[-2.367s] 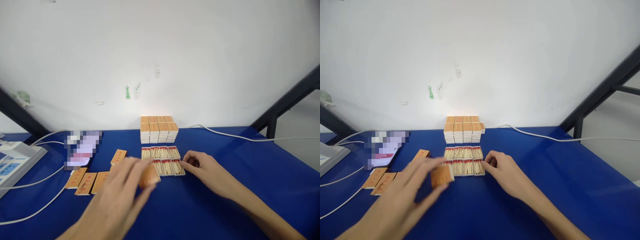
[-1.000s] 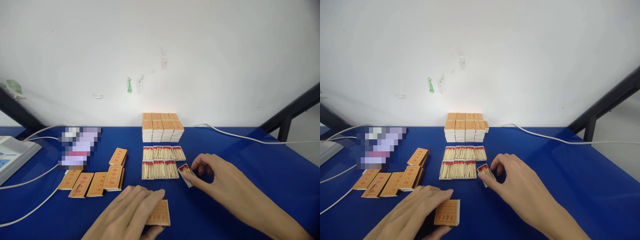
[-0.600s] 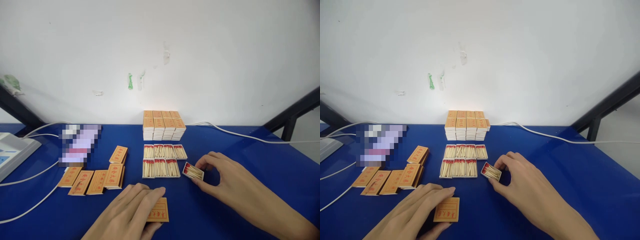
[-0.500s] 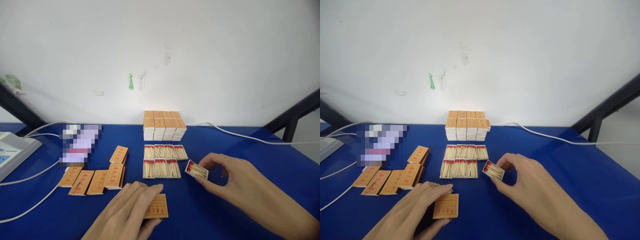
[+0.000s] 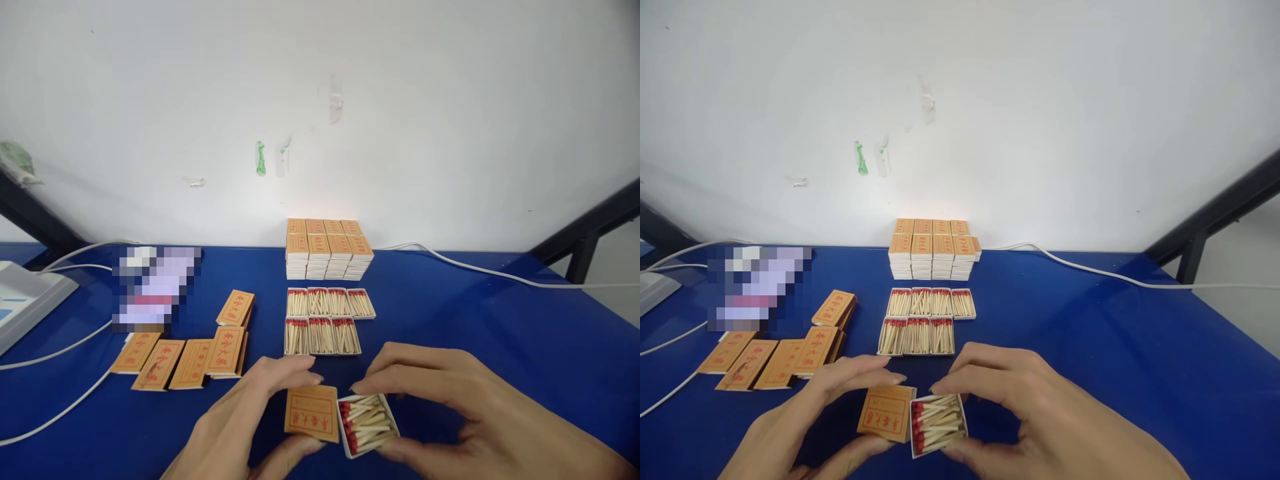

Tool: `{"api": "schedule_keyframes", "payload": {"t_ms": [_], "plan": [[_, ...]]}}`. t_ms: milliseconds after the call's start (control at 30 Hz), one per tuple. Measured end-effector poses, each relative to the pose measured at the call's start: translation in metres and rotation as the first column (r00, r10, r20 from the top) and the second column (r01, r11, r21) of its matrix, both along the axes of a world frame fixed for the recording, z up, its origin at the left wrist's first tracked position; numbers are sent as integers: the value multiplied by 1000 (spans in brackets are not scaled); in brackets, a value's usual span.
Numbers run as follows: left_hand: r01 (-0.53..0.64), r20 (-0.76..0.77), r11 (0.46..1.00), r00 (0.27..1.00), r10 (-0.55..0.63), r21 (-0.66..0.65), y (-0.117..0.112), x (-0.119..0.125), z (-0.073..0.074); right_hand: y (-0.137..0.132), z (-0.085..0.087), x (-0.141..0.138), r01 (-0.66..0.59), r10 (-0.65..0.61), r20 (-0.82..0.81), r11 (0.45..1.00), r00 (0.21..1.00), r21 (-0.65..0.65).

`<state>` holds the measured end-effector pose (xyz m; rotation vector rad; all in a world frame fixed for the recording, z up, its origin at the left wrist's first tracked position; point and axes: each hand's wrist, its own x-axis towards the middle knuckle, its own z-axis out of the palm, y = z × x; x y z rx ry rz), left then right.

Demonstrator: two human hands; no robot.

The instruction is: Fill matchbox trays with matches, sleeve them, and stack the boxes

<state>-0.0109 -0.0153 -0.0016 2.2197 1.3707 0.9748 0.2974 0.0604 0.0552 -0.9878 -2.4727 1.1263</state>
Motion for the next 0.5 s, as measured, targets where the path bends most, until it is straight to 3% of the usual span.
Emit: {"api": "schedule_keyframes", "payload": {"t_ms": [200, 333, 500], "plan": [[43, -6, 999, 999, -43, 2, 0, 0, 5, 2, 2, -1, -49, 54, 75, 997, 996, -62], [102, -19, 995, 995, -102, 4, -1, -2, 7, 1, -2, -7, -52, 51, 28, 998, 998, 38], [59, 2, 998, 998, -59, -14, 0, -3, 7, 1, -5, -11, -62, 84, -96, 974, 992, 217]]}}
